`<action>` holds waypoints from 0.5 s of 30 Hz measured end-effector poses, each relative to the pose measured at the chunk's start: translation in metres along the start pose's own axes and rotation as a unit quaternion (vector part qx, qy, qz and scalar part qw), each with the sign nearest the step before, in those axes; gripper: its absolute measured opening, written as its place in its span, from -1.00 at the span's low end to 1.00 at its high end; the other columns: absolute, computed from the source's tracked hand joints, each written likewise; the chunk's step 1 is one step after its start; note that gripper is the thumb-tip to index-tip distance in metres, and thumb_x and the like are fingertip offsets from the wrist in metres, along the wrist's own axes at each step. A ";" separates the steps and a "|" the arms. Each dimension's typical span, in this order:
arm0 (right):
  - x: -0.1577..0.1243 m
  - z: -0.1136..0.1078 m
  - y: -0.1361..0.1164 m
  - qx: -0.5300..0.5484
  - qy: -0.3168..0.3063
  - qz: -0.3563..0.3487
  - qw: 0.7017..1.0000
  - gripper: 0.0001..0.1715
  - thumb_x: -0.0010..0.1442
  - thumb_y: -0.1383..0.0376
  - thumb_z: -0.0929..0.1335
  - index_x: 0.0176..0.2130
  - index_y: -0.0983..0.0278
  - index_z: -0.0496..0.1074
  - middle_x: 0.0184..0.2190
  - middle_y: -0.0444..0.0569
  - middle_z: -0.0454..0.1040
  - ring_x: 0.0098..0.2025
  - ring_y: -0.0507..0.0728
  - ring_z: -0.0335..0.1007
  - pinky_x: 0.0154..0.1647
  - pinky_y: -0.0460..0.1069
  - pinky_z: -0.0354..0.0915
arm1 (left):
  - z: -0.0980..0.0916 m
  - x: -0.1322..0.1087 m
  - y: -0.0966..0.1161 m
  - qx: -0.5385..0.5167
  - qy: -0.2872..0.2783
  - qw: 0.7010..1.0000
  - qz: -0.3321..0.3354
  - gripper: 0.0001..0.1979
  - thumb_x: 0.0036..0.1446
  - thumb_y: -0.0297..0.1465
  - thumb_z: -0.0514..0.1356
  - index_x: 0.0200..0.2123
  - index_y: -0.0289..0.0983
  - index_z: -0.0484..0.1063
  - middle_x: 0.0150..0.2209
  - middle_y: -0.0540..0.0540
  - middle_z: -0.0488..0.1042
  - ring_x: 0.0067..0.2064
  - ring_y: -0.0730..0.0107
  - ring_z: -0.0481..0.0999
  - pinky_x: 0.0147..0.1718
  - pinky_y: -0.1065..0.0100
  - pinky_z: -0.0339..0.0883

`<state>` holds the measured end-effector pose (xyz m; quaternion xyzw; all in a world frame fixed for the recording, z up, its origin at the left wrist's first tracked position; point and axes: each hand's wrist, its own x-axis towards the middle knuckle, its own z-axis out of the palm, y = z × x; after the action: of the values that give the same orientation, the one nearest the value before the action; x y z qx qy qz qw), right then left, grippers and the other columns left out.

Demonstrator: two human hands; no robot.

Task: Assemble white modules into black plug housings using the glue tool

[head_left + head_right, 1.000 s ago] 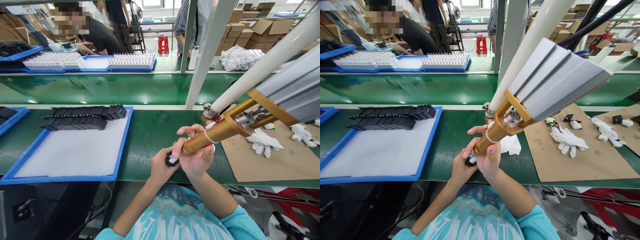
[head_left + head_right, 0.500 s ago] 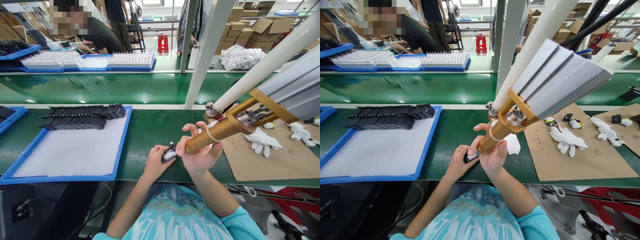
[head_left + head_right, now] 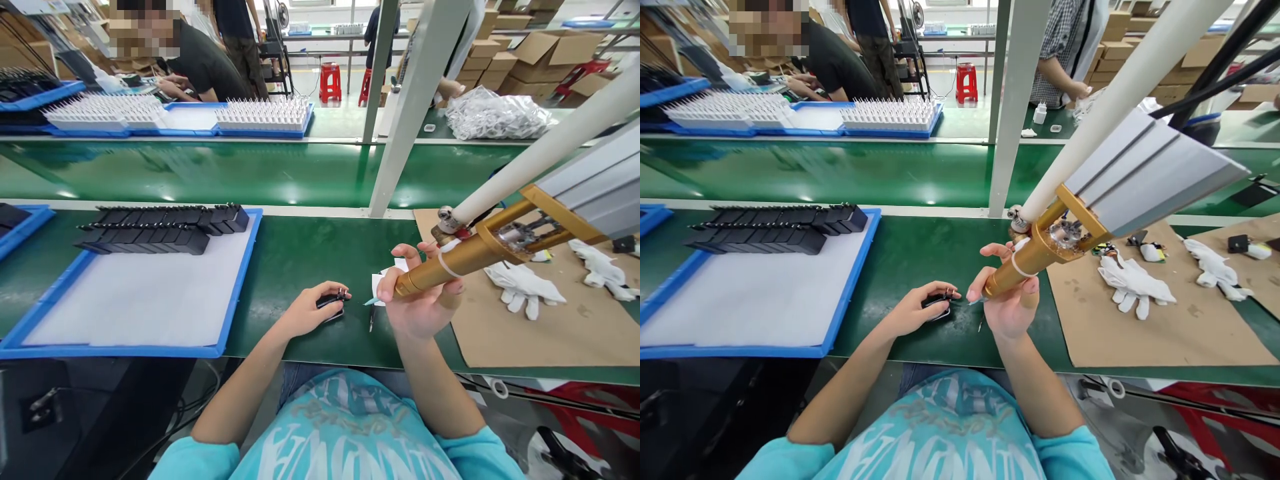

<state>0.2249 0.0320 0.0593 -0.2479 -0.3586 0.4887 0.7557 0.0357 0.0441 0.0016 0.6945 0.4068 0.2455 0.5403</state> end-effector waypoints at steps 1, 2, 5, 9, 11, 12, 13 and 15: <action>0.000 -0.001 0.000 0.001 -0.004 0.000 1.000 -0.52 0.12 -0.14 0.27 -0.11 0.08 0.38 -0.23 -0.13 0.45 -0.72 0.00 0.36 -0.79 -0.05 0.21 | 0.002 0.001 -0.001 0.014 0.024 1.000 0.009 -0.71 0.19 -0.36 0.13 -0.01 -0.18 0.38 -0.08 -0.10 0.57 -0.04 0.28 0.56 0.01 0.23 0.39; 0.000 -0.001 -0.001 0.002 -0.007 0.002 1.000 -0.52 0.12 -0.14 0.27 -0.11 0.08 0.37 -0.23 -0.14 0.45 -0.72 0.00 0.36 -0.78 -0.04 0.22 | 0.005 0.000 -0.002 0.034 0.052 0.998 0.019 -0.73 0.15 -0.38 0.14 -0.05 -0.19 0.39 -0.13 -0.08 0.59 -0.09 0.30 0.57 -0.02 0.25 0.41; -0.001 -0.002 -0.002 -0.006 -0.002 0.008 1.000 -0.52 0.10 -0.14 0.28 -0.11 0.07 0.36 -0.22 -0.14 0.45 -0.72 0.00 0.37 -0.78 -0.04 0.23 | 0.010 -0.001 -0.005 0.097 0.116 0.987 0.046 -0.78 0.08 -0.44 0.13 -0.16 -0.20 0.37 -0.26 -0.02 0.57 -0.22 0.37 0.56 -0.12 0.31 0.42; -0.002 -0.004 -0.003 -0.009 0.001 0.009 1.000 -0.52 0.10 -0.14 0.28 -0.11 0.08 0.34 -0.22 -0.13 0.45 -0.72 0.00 0.36 -0.78 -0.04 0.23 | 0.008 -0.001 -0.004 0.166 0.111 0.978 0.068 -0.76 0.04 -0.52 0.07 -0.20 -0.22 0.38 -0.29 -0.03 0.54 -0.25 0.36 0.50 -0.20 0.34 0.39; -0.001 -0.004 -0.002 -0.004 -0.004 0.005 1.000 -0.52 0.11 -0.14 0.28 -0.11 0.08 0.35 -0.22 -0.13 0.44 -0.71 0.00 0.37 -0.78 -0.04 0.23 | 0.004 -0.003 0.001 0.212 0.092 0.969 0.085 -0.70 0.05 -0.55 0.05 -0.15 -0.22 0.40 -0.26 -0.06 0.53 -0.20 0.31 0.48 -0.17 0.30 0.38; -0.001 -0.005 -0.002 -0.002 -0.005 0.005 1.000 -0.53 0.11 -0.14 0.28 -0.11 0.08 0.35 -0.22 -0.13 0.44 -0.71 0.00 0.37 -0.78 -0.03 0.23 | 0.002 -0.005 0.004 0.236 0.081 0.964 0.093 -0.66 0.07 -0.55 0.05 -0.08 -0.22 0.40 -0.22 -0.07 0.54 -0.16 0.29 0.46 -0.13 0.27 0.37; -0.001 -0.005 -0.002 -0.001 -0.006 0.005 1.000 -0.53 0.11 -0.14 0.28 -0.12 0.08 0.35 -0.21 -0.12 0.43 -0.71 0.00 0.37 -0.78 -0.03 0.22 | 0.001 -0.007 0.007 0.256 0.069 0.959 0.100 -0.62 0.11 -0.53 0.05 0.01 -0.21 0.37 -0.16 -0.09 0.53 -0.12 0.26 0.45 -0.09 0.24 0.35; -0.001 -0.005 -0.002 -0.006 -0.005 0.009 1.000 -0.53 0.11 -0.15 0.28 -0.12 0.07 0.35 -0.21 -0.12 0.43 -0.71 0.01 0.35 -0.78 -0.03 0.21 | 0.000 -0.014 0.013 0.294 0.059 0.948 0.107 -0.53 0.21 -0.48 0.04 0.20 -0.19 0.24 -0.03 -0.12 0.51 -0.04 0.22 0.42 -0.01 0.17 0.31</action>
<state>0.2294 0.0298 0.0577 -0.2531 -0.3633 0.4943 0.7481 0.0319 0.0315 0.0149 0.8463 0.4154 0.2119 0.2576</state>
